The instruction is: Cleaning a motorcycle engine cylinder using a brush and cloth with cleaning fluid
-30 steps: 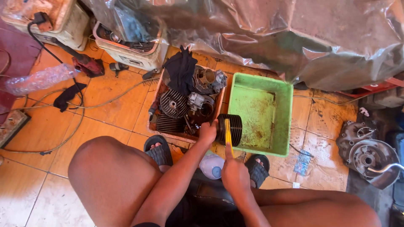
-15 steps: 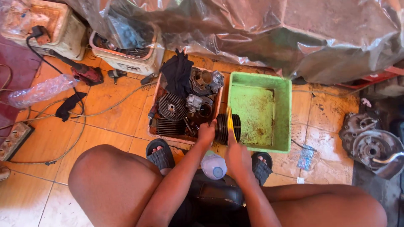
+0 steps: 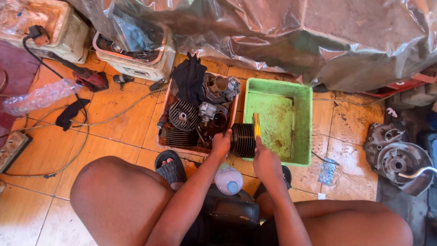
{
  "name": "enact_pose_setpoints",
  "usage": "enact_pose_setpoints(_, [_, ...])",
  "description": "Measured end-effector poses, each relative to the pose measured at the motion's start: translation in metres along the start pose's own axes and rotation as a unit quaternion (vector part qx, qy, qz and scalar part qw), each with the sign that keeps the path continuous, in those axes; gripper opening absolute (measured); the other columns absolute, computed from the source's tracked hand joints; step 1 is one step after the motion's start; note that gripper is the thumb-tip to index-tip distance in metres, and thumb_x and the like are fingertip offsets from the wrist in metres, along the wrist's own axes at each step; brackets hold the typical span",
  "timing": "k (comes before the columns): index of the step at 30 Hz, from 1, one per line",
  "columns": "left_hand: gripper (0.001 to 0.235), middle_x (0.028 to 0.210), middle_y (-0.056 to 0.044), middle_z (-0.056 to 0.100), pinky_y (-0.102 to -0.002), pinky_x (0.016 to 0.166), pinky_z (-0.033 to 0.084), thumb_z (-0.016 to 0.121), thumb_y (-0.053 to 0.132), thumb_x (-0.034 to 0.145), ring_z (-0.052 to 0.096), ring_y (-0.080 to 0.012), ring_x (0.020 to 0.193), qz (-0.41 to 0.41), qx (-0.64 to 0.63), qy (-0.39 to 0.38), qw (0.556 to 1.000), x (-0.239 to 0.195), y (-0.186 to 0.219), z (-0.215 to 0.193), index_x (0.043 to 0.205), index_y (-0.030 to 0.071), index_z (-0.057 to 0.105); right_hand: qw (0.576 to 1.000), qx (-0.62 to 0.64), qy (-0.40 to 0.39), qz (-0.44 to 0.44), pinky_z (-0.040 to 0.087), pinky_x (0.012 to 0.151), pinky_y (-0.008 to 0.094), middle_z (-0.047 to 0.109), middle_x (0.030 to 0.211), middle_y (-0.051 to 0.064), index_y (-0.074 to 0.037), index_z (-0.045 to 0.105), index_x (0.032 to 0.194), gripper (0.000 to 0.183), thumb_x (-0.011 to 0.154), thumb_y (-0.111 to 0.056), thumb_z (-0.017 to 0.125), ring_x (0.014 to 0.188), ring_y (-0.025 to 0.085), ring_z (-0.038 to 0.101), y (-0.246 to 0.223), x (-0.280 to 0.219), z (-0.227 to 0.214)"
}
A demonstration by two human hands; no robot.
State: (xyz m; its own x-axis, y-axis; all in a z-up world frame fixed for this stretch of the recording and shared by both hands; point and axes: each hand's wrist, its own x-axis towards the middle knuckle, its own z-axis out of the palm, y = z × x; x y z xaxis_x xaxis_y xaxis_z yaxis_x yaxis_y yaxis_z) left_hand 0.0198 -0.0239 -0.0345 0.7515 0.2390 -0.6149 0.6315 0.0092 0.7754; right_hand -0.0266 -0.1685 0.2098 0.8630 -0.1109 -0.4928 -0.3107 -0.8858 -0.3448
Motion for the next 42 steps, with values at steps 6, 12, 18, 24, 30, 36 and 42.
enact_pose_setpoints(6, [0.045, 0.071, -0.008, 0.058, -0.039, 0.067, 0.049, 0.062, 0.041, 0.099, 0.058, -0.0226, 0.072, 0.0, -0.007, -0.029, 1.0, -0.042, 0.044, -0.023, 0.078, 0.002, 0.068, 0.997, -0.046, -0.053, 0.033, 0.039, 0.111, 0.06, 0.078, 0.096, 0.023, -0.028, 0.037, 0.162, 0.059, 0.103, -0.024, 0.039, 0.111, 0.049, 0.069, -0.006, -0.067, -0.007])
enact_pose_setpoints(12, [0.051, 0.057, -0.004, 0.054, -0.034, 0.056, 0.045, 0.06, 0.041, 0.101, 0.051, -0.0157, 0.056, 0.026, 0.012, -0.043, 0.999, -0.009, 0.014, -0.016, 0.063, 0.008, 0.061, 1.0, -0.001, -0.024, -0.019, 0.058, 0.077, 0.055, 0.076, 0.09, 0.027, -0.015, 0.043, 0.159, 0.054, 0.105, -0.022, 0.039, 0.09, 0.046, 0.075, -0.005, 0.003, 0.002])
enact_pose_setpoints(18, [0.045, 0.065, -0.008, 0.058, -0.037, 0.062, 0.046, 0.063, 0.039, 0.099, 0.054, -0.0196, 0.067, 0.012, -0.014, -0.041, 0.999, -0.041, 0.039, -0.025, 0.07, 0.004, 0.066, 0.997, 0.026, -0.072, 0.028, 0.059, 0.085, 0.057, 0.075, 0.1, 0.035, -0.012, 0.043, 0.157, 0.054, 0.103, -0.013, 0.042, 0.097, 0.05, 0.074, -0.021, -0.093, -0.028])
enact_pose_setpoints(24, [0.048, 0.064, -0.006, 0.061, -0.035, 0.061, 0.049, 0.064, 0.045, 0.101, 0.057, -0.0175, 0.064, 0.03, 0.017, -0.063, 0.997, -0.013, 0.007, -0.024, 0.069, 0.009, 0.065, 0.999, -0.004, -0.047, 0.007, 0.059, 0.079, 0.054, 0.077, 0.1, 0.024, -0.024, 0.057, 0.15, 0.05, 0.102, -0.029, 0.045, 0.095, 0.042, 0.075, -0.014, 0.029, -0.011])
enact_pose_setpoints(30, [0.048, 0.086, -0.015, 0.071, -0.041, 0.074, 0.053, 0.064, 0.046, 0.1, 0.065, -0.0251, 0.087, 0.007, 0.006, -0.065, 0.998, -0.025, 0.013, -0.026, 0.089, 0.001, 0.074, 0.951, 0.293, 0.023, 0.096, 0.062, 0.066, 0.042, 0.075, 0.095, 0.021, 0.005, 0.056, 0.14, 0.041, 0.107, -0.017, 0.048, 0.083, 0.027, 0.076, 0.026, 0.065, -0.006])
enact_pose_setpoints(36, [0.062, 0.116, -0.021, 0.067, -0.05, 0.095, 0.052, 0.065, 0.05, 0.102, 0.063, -0.0308, 0.112, -0.003, -0.011, -0.095, 0.995, -0.031, 0.013, -0.03, 0.12, -0.01, 0.068, 0.828, 0.532, -0.016, 0.174, 0.06, 0.078, 0.054, 0.068, 0.108, 0.025, 0.006, 0.057, 0.13, 0.037, 0.109, -0.024, 0.05, 0.095, 0.035, 0.069, 0.119, 0.145, 0.091])
enact_pose_setpoints(42, [0.042, 0.067, -0.006, 0.062, -0.032, 0.055, 0.048, 0.07, 0.045, 0.099, 0.06, -0.0179, 0.06, 0.006, -0.04, -0.111, 0.993, -0.015, -0.006, -0.023, 0.087, 0.005, 0.075, 0.86, 0.472, 0.025, 0.19, 0.045, 0.094, 0.052, 0.054, 0.125, 0.026, 0.001, 0.061, 0.132, 0.045, 0.106, -0.036, 0.059, 0.119, 0.035, 0.054, 0.085, 0.123, 0.087])
